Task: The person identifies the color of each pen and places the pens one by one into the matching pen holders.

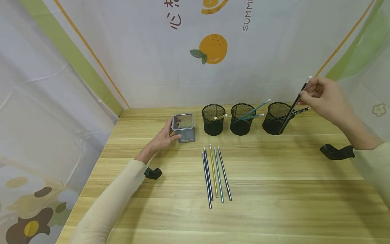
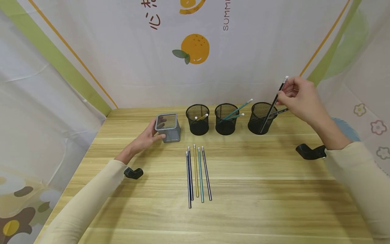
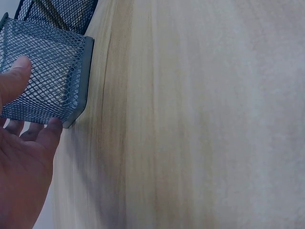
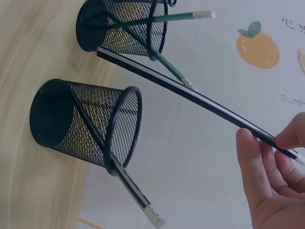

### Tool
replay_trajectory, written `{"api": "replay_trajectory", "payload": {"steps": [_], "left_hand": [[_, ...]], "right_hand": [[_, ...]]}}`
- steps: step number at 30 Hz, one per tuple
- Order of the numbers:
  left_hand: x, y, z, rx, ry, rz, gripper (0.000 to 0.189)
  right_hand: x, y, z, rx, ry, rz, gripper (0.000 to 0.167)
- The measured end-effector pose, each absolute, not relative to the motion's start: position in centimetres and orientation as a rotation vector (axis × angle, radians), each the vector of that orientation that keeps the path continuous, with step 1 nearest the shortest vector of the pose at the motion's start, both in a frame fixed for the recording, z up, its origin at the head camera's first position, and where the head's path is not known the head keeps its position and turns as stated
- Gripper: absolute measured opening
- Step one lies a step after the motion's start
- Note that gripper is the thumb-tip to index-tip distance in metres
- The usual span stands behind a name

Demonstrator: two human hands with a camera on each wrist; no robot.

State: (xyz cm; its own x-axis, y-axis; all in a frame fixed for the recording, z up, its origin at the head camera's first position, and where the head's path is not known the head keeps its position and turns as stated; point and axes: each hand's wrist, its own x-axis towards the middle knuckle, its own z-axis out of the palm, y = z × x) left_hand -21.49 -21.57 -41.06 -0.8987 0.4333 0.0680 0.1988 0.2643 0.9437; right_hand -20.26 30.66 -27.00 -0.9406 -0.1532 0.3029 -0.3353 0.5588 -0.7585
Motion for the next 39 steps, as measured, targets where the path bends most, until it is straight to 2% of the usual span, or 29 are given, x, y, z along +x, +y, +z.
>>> {"api": "replay_trajectory", "payload": {"steps": [16,25,31,36,39], "left_hand": [[-21.5,-21.6,-41.1,0.579,2.331,1.682,0.072],[-21.4,-21.7,-41.0,0.596,2.337,1.684,0.072],[-21.4,-21.7,-41.0,0.590,2.345,1.672,0.072],[-21.5,-21.7,-41.1,0.588,2.352,1.670,0.072],[-21.6,-21.7,-41.2,0.582,2.352,1.670,0.072]], "right_hand": [[-20.0,32.0,-26.9,0.259,-2.298,1.468,0.007],[-20.1,32.7,-29.1,0.206,-2.183,1.470,0.010],[-20.3,32.3,-31.1,0.235,-2.179,1.338,0.015],[-20.3,31.6,-32.5,0.265,-2.191,1.259,0.008],[-20.1,31.0,-33.2,0.279,-2.231,1.181,0.012]]}}
